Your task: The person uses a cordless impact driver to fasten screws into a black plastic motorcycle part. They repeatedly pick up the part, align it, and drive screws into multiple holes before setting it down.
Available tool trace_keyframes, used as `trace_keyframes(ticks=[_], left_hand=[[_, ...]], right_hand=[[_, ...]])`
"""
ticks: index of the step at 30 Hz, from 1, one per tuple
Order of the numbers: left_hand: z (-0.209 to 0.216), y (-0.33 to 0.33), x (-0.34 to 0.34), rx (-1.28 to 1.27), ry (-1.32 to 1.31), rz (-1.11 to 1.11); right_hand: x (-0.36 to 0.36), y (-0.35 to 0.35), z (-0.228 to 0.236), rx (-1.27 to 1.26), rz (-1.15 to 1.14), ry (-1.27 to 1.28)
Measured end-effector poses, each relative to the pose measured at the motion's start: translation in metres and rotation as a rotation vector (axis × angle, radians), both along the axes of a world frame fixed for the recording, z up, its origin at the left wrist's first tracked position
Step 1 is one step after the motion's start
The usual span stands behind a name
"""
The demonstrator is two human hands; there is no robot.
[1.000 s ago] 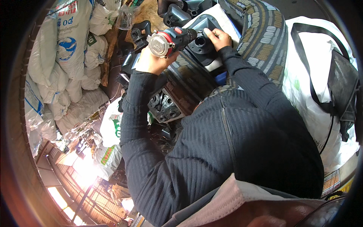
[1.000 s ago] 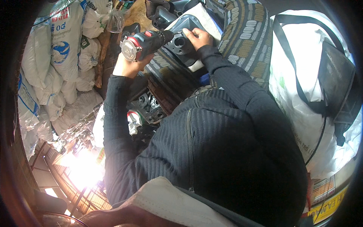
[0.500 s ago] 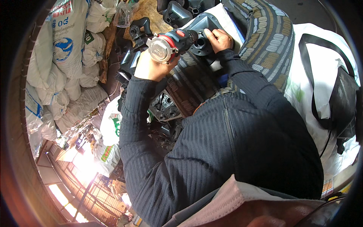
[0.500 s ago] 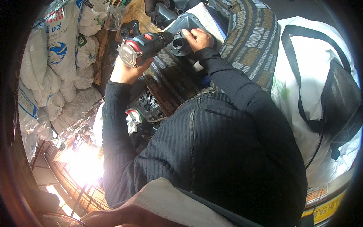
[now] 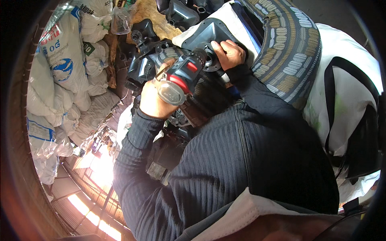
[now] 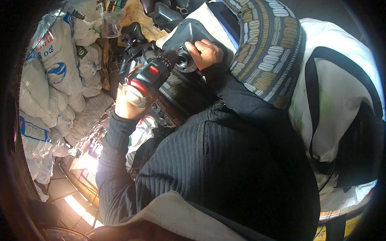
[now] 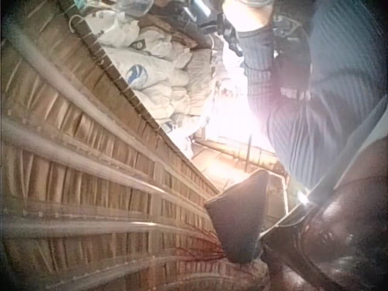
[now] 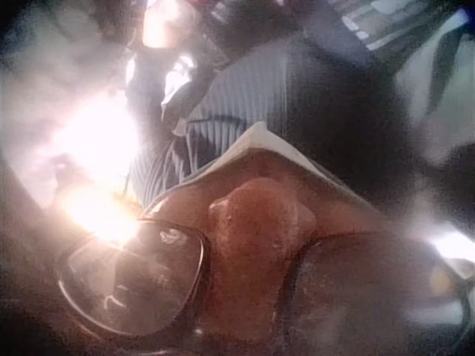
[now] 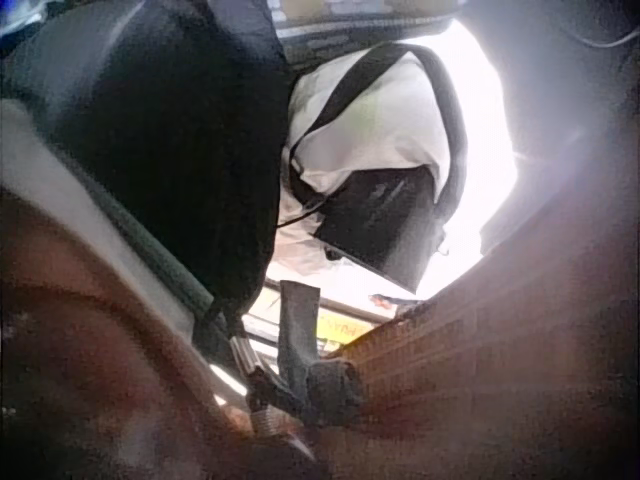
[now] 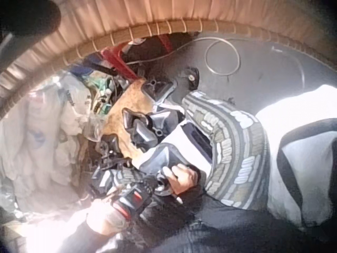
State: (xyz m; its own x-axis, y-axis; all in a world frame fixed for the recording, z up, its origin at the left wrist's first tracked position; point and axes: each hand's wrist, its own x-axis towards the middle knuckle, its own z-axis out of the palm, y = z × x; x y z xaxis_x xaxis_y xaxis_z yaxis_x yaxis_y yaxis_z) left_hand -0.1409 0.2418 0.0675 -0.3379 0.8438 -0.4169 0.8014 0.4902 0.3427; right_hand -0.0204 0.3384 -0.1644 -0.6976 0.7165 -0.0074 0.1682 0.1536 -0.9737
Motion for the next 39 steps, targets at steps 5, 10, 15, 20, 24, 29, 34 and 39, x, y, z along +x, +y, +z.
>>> trace_keyframes(ticks=[5, 10, 15, 20, 24, 29, 34, 39], left_hand=[[-0.005, 0.0, -0.003, 0.007, -0.067, 0.014], [-0.018, -0.007, 0.001, -0.005, -0.076, 0.118], [-0.027, -0.023, 0.005, 0.097, -0.055, 0.208], [-0.004, -0.051, 0.04, 0.272, 0.044, 0.244], [0.025, -0.073, 0.1, 0.446, -0.23, 0.569], [0.032, -0.083, 0.127, 0.481, -0.201, 0.523], [0.026, -0.095, 0.125, 0.33, -0.07, 0.386], [0.025, -0.088, 0.131, 0.386, -0.188, 0.503]], right_hand=[[0.001, 0.002, 0.009, -0.023, 0.006, -0.028], [0.004, 0.002, 0.011, 0.013, 0.023, -0.026], [0.0, 0.006, 0.012, -0.031, 0.039, -0.082], [0.015, 0.021, 0.009, -0.847, -0.036, -0.151], [0.034, 0.042, 0.036, -1.689, 0.28, 0.277], [0.052, 0.034, 0.086, -1.737, 0.322, 0.277], [0.061, 0.033, 0.064, -1.565, 0.667, 0.044], [0.061, 0.026, 0.076, -1.578, 0.59, -0.076]])
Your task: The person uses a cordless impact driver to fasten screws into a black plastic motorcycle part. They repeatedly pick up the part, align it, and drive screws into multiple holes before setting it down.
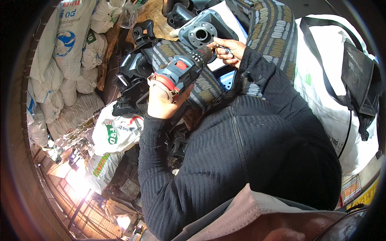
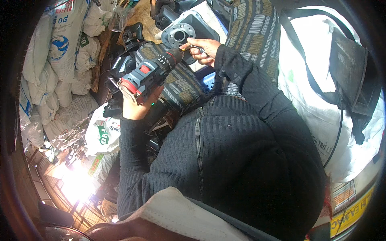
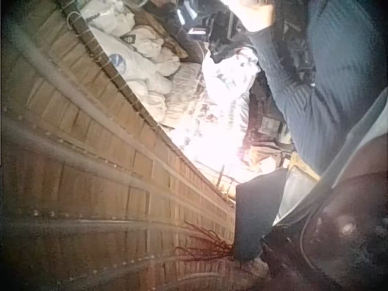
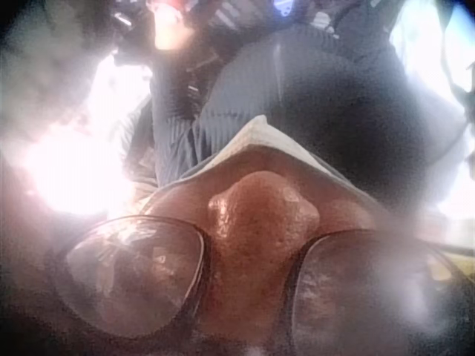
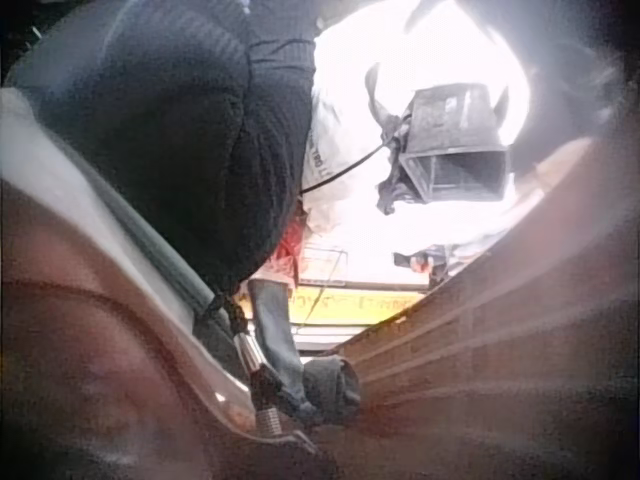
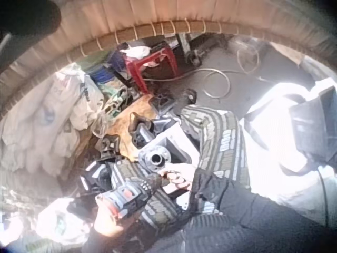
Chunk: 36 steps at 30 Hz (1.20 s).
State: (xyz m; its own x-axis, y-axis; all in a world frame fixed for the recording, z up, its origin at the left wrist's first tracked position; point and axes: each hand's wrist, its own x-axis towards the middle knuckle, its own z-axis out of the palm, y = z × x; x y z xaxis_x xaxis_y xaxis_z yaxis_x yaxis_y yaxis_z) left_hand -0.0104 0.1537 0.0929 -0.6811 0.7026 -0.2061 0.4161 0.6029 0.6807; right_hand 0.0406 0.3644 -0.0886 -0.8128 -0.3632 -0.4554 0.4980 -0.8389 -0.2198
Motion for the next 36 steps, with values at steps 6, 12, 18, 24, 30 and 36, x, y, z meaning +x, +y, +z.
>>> trace_keyframes(ticks=[6, 12, 18, 24, 30, 36], left_hand=[[0.002, 0.004, -0.004, -0.055, 0.012, -0.045], [0.002, 0.003, -0.004, -0.014, -0.039, -0.032], [0.001, -0.012, 0.001, -0.077, -0.308, 0.182], [-0.001, -0.019, -0.002, -0.172, -0.236, 0.128], [0.001, -0.018, 0.0, -0.118, -0.222, 0.139], [0.004, -0.019, -0.002, -0.134, -0.125, 0.039]], right_hand=[[-0.002, 0.002, 0.0, 0.092, 0.021, 0.03], [-0.003, 0.002, -0.008, 0.139, -0.018, 0.077], [-0.003, 0.003, -0.01, -0.026, 0.03, 0.105], [-0.002, 0.005, -0.008, -0.058, 0.064, 0.062], [-0.002, 0.004, -0.004, -0.043, 0.077, 0.058], [-0.004, 0.004, 0.003, -0.039, 0.106, 0.051]])
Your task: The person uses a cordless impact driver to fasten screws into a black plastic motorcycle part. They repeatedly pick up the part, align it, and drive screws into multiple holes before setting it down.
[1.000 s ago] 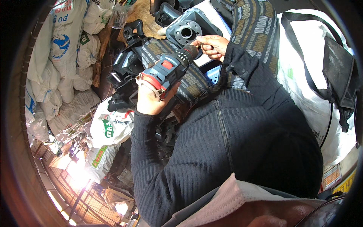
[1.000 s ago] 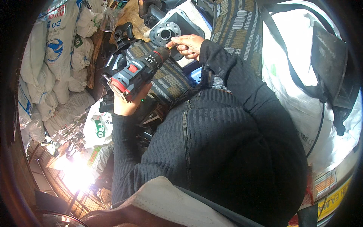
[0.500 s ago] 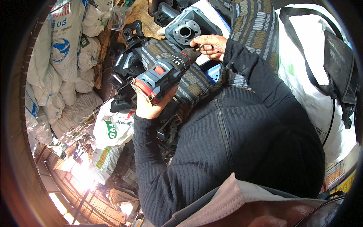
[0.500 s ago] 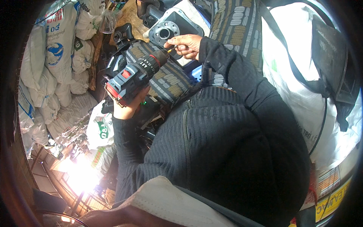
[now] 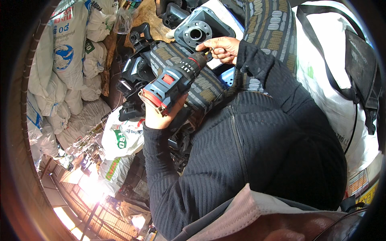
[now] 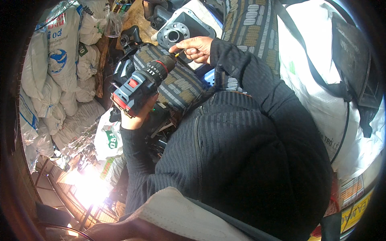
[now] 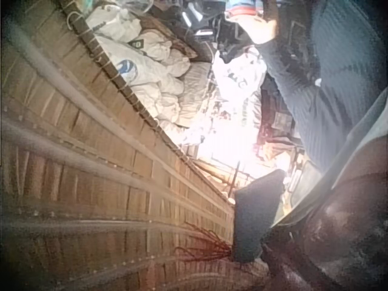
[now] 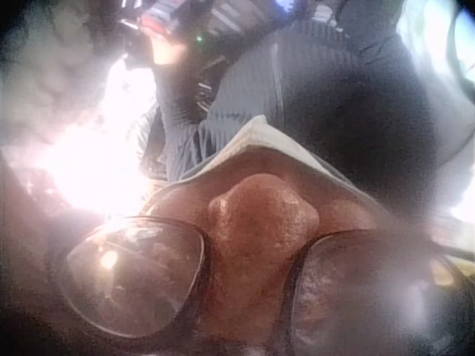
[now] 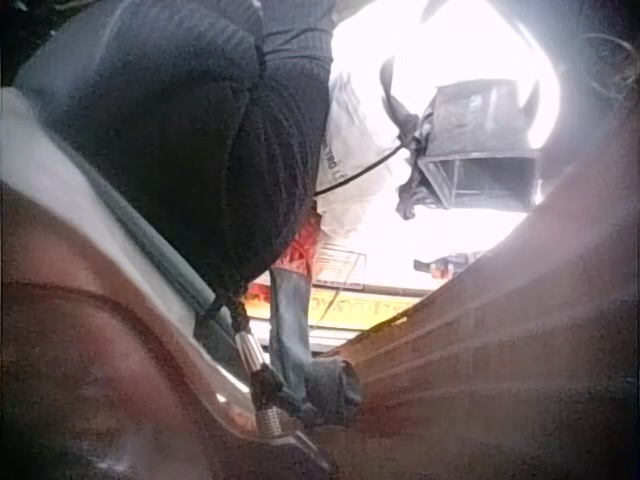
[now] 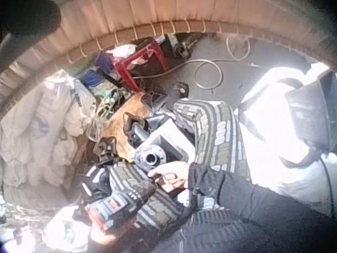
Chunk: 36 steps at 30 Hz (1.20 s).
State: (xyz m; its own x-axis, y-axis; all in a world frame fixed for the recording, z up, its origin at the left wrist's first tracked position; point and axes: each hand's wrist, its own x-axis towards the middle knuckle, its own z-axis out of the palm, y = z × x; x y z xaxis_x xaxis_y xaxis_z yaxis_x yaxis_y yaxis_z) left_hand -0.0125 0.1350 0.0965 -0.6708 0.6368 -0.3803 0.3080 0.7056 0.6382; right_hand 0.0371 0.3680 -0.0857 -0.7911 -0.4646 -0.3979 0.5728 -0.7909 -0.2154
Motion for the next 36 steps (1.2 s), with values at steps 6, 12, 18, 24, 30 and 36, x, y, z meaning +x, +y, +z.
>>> trace_keyframes(ticks=[6, 12, 18, 24, 30, 36], left_hand=[[-0.002, 0.02, 0.013, 0.03, -0.055, 0.041], [-0.008, 0.004, -0.004, 0.175, -0.241, 0.223], [0.0, -0.002, -0.015, -0.072, 0.052, 0.085], [-0.017, 0.004, -0.036, -0.08, 0.163, -0.078], [-0.032, 0.015, -0.049, -0.113, 0.085, -0.077], [-0.022, 0.037, -0.072, -0.263, 0.027, -0.182]], right_hand=[[-0.001, -0.005, -0.009, 0.038, 0.134, -0.007], [-0.001, -0.005, -0.004, 0.126, 0.052, -0.067], [-0.001, -0.002, -0.04, 0.365, -0.32, -0.186], [-0.033, -0.007, -0.048, 0.612, -0.544, -0.318], [-0.045, -0.014, -0.055, 0.699, -0.434, -0.317], [-0.04, -0.014, -0.052, 0.646, -0.361, -0.346]])
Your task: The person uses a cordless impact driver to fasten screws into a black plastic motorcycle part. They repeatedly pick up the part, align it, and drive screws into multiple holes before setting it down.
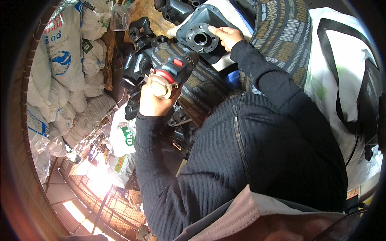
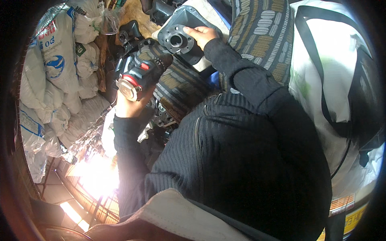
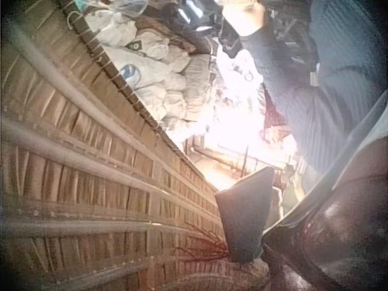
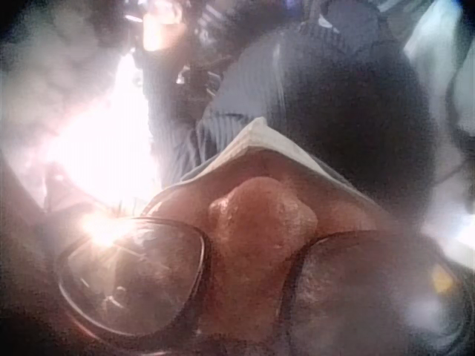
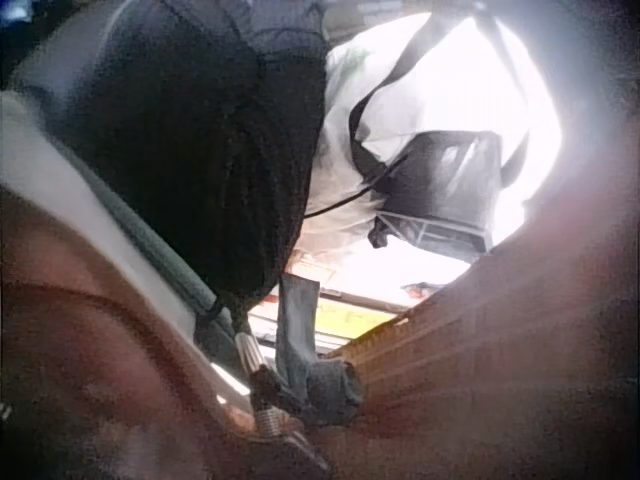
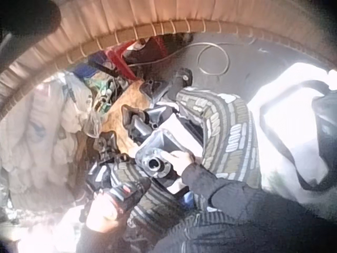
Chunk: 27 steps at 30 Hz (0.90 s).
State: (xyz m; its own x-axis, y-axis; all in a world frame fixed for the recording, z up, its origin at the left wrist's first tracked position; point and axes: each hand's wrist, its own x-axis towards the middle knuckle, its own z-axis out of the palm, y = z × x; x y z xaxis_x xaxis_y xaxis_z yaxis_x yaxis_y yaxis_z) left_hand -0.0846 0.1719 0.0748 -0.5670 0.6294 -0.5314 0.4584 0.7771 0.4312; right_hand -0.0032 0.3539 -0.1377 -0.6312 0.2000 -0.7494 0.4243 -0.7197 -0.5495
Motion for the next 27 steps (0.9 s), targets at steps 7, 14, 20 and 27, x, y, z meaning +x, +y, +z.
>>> trace_keyframes(ticks=[7, 14, 20, 27], left_hand=[[-0.005, 0.01, -0.011, -0.085, 0.094, -0.201], [-0.012, 0.018, -0.011, 0.035, 0.193, -0.427], [-0.024, 0.015, -0.008, -0.019, 0.139, -0.271], [-0.01, -0.004, 0.013, -0.017, 0.063, 0.062]], right_hand=[[-0.001, -0.011, -0.009, 0.017, -0.073, 0.019], [-0.002, -0.012, -0.004, 0.007, -0.067, 0.011], [0.001, -0.014, -0.009, 0.057, -0.067, 0.049], [0.006, -0.002, -0.001, -0.194, -0.109, -0.01]])
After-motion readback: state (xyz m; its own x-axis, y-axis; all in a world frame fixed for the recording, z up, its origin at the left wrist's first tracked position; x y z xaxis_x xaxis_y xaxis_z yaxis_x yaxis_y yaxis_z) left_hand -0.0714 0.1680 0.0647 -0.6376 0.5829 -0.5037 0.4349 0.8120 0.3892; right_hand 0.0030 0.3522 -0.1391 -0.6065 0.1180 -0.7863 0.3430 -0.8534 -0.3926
